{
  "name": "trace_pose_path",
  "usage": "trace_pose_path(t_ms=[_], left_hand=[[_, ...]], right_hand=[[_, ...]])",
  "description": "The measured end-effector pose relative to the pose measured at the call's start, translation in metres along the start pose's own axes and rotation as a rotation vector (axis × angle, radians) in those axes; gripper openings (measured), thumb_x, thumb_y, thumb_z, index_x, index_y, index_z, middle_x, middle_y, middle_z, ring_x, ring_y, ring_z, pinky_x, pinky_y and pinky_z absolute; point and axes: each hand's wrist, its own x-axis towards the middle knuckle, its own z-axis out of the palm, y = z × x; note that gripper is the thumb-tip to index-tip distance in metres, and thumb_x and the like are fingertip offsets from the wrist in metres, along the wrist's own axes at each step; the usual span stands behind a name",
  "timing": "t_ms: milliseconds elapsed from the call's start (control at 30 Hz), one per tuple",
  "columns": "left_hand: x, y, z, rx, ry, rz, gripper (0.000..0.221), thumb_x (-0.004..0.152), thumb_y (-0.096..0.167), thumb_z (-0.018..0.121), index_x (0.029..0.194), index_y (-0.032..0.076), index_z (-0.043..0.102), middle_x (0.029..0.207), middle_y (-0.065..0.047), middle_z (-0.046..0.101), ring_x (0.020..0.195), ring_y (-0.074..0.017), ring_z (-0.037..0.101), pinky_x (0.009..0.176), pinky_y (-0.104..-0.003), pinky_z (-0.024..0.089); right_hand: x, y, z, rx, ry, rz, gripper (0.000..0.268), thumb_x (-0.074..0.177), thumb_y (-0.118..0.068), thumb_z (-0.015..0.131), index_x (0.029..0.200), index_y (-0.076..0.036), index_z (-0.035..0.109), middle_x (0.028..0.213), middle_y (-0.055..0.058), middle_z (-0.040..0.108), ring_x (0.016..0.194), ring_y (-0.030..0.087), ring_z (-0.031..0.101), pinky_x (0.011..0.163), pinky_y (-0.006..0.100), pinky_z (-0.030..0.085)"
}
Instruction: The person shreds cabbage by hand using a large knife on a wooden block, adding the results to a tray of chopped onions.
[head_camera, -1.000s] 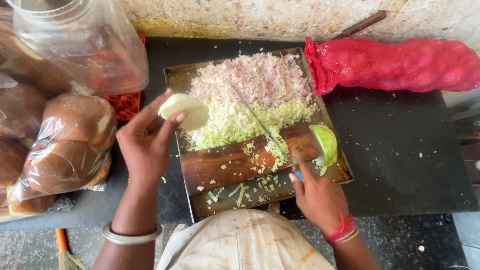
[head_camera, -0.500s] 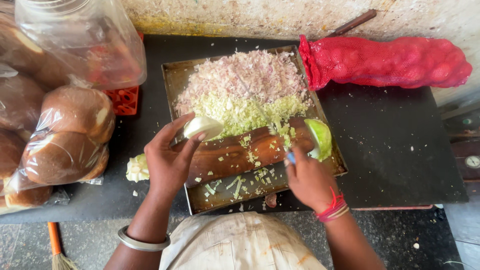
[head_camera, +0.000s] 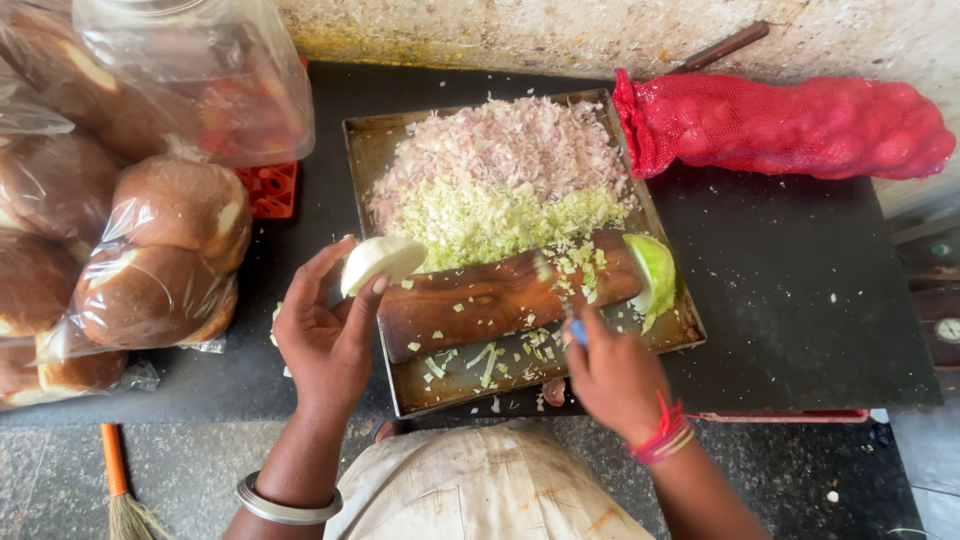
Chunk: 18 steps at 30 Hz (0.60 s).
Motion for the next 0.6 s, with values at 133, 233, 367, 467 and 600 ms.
trace_pose_path(t_ms=[133, 233, 367, 467, 600], left_hand=[[-0.002, -0.004, -0.004, -0.015, 0.032, 0.066, 0.042, 0.097, 0.003, 0.073, 0.134, -0.004, 0.054, 0.132, -0.013, 0.061, 0.124, -0.0176, 0.063, 0.092, -0.028, 0.062], [-0.001, -0.007, -0.009, -0.048, 0.041, 0.075, 0.041, 0.099, 0.003, 0.073, 0.134, -0.003, 0.052, 0.130, -0.012, 0.061, 0.123, -0.0165, 0.062, 0.091, -0.026, 0.060], [0.000, -0.008, -0.012, -0.093, 0.030, 0.105, 0.041, 0.101, 0.002, 0.072, 0.135, -0.002, 0.050, 0.131, -0.012, 0.060, 0.125, -0.0173, 0.061, 0.097, -0.027, 0.058], [-0.002, -0.008, -0.013, -0.086, 0.038, 0.075, 0.041, 0.100, 0.003, 0.073, 0.134, -0.001, 0.050, 0.130, -0.012, 0.060, 0.125, -0.0176, 0.062, 0.098, -0.028, 0.058], [-0.005, -0.007, -0.010, -0.055, 0.080, 0.029, 0.043, 0.097, 0.004, 0.072, 0.132, 0.000, 0.049, 0.130, -0.011, 0.058, 0.120, -0.0168, 0.064, 0.087, -0.028, 0.059]], right_hand=[[-0.011, -0.021, 0.025, 0.202, -0.169, -0.226, 0.020, 0.098, -0.026, 0.058, 0.099, -0.007, 0.059, 0.056, 0.011, 0.064, 0.042, 0.028, 0.063, 0.042, 0.044, 0.047], [-0.008, -0.029, 0.036, 0.181, 0.012, -0.405, 0.022, 0.096, -0.025, 0.063, 0.102, -0.004, 0.059, 0.059, 0.015, 0.065, 0.051, 0.034, 0.064, 0.044, 0.046, 0.046], [0.001, -0.025, 0.027, 0.101, -0.086, -0.043, 0.020, 0.099, -0.026, 0.056, 0.104, -0.007, 0.059, 0.057, 0.016, 0.066, 0.048, 0.034, 0.066, 0.045, 0.048, 0.048], [-0.002, -0.026, 0.021, 0.113, -0.071, -0.076, 0.021, 0.099, -0.027, 0.056, 0.105, -0.008, 0.060, 0.059, 0.018, 0.066, 0.051, 0.040, 0.065, 0.046, 0.052, 0.047], [-0.014, -0.034, 0.028, 0.228, -0.210, -0.370, 0.022, 0.098, -0.028, 0.059, 0.107, -0.008, 0.060, 0.059, 0.016, 0.067, 0.052, 0.039, 0.066, 0.047, 0.050, 0.049]])
